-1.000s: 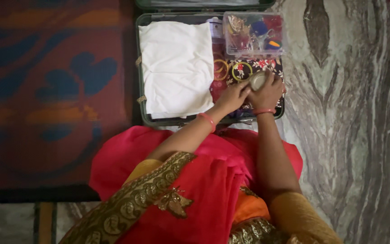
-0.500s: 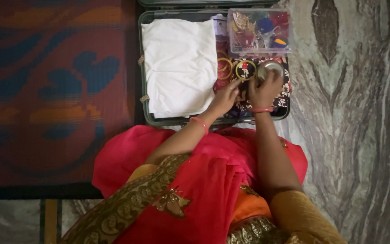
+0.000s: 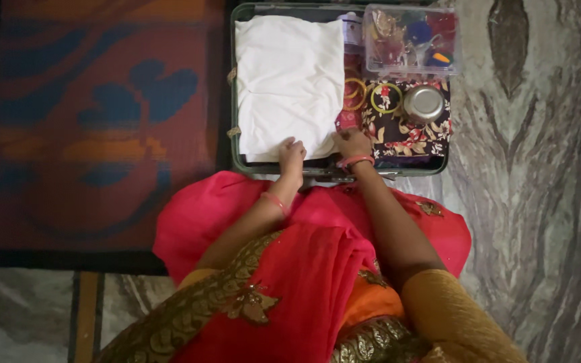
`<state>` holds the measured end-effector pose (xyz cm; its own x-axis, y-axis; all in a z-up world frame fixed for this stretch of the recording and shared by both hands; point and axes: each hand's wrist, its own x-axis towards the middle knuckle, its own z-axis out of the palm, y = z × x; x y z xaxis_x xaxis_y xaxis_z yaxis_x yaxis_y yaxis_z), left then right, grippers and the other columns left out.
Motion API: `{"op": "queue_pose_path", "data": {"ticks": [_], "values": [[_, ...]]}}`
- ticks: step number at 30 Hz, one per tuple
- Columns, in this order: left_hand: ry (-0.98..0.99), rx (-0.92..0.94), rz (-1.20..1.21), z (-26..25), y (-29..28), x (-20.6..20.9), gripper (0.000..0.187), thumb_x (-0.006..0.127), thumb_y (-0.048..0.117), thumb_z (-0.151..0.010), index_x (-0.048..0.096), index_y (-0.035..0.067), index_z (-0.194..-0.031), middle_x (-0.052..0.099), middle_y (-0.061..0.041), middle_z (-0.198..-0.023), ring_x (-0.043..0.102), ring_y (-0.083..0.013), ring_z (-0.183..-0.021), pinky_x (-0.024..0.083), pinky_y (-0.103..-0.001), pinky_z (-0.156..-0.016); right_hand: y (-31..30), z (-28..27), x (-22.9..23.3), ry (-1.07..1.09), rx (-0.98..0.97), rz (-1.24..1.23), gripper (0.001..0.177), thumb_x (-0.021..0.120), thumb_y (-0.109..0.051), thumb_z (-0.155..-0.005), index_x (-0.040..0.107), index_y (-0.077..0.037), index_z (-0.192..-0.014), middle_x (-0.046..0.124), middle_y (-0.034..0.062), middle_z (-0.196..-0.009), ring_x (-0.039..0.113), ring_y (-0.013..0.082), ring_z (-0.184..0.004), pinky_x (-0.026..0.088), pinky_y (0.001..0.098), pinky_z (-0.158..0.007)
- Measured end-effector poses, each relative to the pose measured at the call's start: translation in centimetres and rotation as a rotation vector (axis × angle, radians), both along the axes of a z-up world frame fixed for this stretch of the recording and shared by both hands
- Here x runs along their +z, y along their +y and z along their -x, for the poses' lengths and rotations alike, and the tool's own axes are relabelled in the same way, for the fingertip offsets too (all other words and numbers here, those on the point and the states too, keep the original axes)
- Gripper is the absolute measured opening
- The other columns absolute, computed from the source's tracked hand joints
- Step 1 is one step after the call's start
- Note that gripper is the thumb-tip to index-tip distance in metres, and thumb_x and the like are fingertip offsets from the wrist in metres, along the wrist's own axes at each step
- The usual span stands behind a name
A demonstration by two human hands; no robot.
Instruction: The person opens a suitcase and removes a clear container of items, a folded white cloth, a pink patterned cloth, and a dark patterned cloth, placing each one onto a mat on the floor.
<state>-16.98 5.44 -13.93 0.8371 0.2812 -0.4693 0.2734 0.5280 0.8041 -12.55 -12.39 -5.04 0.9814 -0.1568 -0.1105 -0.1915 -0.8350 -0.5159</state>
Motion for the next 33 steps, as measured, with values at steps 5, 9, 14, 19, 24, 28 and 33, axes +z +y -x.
{"op": "queue_pose_path", "data": {"ticks": [5,9,14,19,24,28,33], "values": [[0.075,0.139,0.512,0.2,1.4,-0.1,0.026,0.072,0.01,-0.095,0.048,0.003,-0.098,0.049,-0.002,-0.08,0.049,-0.0138,-0.069,0.048,-0.028,-0.063,-0.9,0.8,1.4,0.453,-0.048,-0.57,0.044,0.076,-0.039,-0.081,0.074,-0.004,-0.107,0.076,0.0211,-0.093,0.073,0.0384,-0.079,0.059,0.0477,-0.072],[0.356,0.036,0.479,1.3,2.8,2.1,0.024,0.072,0.017,-0.093,0.059,0.003,-0.108,0.055,-0.005,-0.089,0.049,-0.0136,-0.074,0.054,-0.025,-0.071,-3.2,0.6,1.7,0.43,0.139,-0.276,0.044,0.075,-0.042,-0.082,0.081,-0.001,-0.098,0.081,0.0153,-0.088,0.078,0.0278,-0.08,0.061,0.0398,-0.077],[0.24,-0.335,0.04,2.7,5.9,2.8,0.085,0.074,0.037,-0.112,0.029,-0.033,-0.131,0.027,-0.034,-0.101,0.024,-0.0445,-0.09,0.017,-0.057,-0.079,-2.1,1.3,0.6,0.113,0.095,-0.033,0.045,0.077,-0.046,-0.084,0.079,-0.003,-0.097,0.076,0.0154,-0.087,0.073,0.0302,-0.082,0.057,0.0411,-0.079],[0.055,-0.179,-0.804,0.9,10.1,4.8,0.094,0.079,0.036,-0.087,0.032,-0.019,-0.147,0.042,-0.038,-0.148,0.041,-0.0417,-0.14,0.033,-0.043,-0.116,1.3,2.4,1.6,0.116,0.01,0.027,0.05,0.078,-0.047,-0.084,0.075,-0.003,-0.108,0.075,0.0191,-0.099,0.072,0.0354,-0.092,0.055,0.0449,-0.084],[0.133,-0.328,-1.117,0.1,12.7,7.0,0.097,0.079,0.041,-0.082,0.035,-0.02,-0.144,0.051,-0.038,-0.142,0.05,-0.0432,-0.138,0.039,-0.039,-0.119,4.2,2.9,4.1,-0.309,0.186,0.096,0.034,0.068,-0.029,-0.1,0.068,-0.007,-0.126,0.068,0.0196,-0.126,0.065,0.0385,-0.122,0.052,0.0418,-0.103],[0.139,-0.345,-1.277,0.8,12.7,11.4,0.083,0.076,0.029,-0.084,0.039,-0.022,-0.139,0.056,-0.039,-0.131,0.058,-0.0474,-0.12,0.046,-0.046,-0.104,8.2,1.5,5.5,-0.368,0.66,0.168,0.064,0.071,-0.034,-0.09,0.055,0.006,-0.138,0.05,0.0292,-0.145,0.046,0.0464,-0.134,0.041,0.0529,-0.111],[0.357,-0.533,-1.254,0.9,13.1,15.7,0.041,0.061,0.026,-0.102,0.059,-0.009,-0.123,0.072,-0.03,-0.109,0.071,-0.043,-0.104,0.057,-0.048,-0.092,10.5,2.5,2.6,-0.104,0.968,0.173,0.074,0.067,-0.032,-0.093,0.044,0.008,-0.151,0.035,0.0301,-0.159,0.033,0.0437,-0.143,0.029,0.0619,-0.111]]}}
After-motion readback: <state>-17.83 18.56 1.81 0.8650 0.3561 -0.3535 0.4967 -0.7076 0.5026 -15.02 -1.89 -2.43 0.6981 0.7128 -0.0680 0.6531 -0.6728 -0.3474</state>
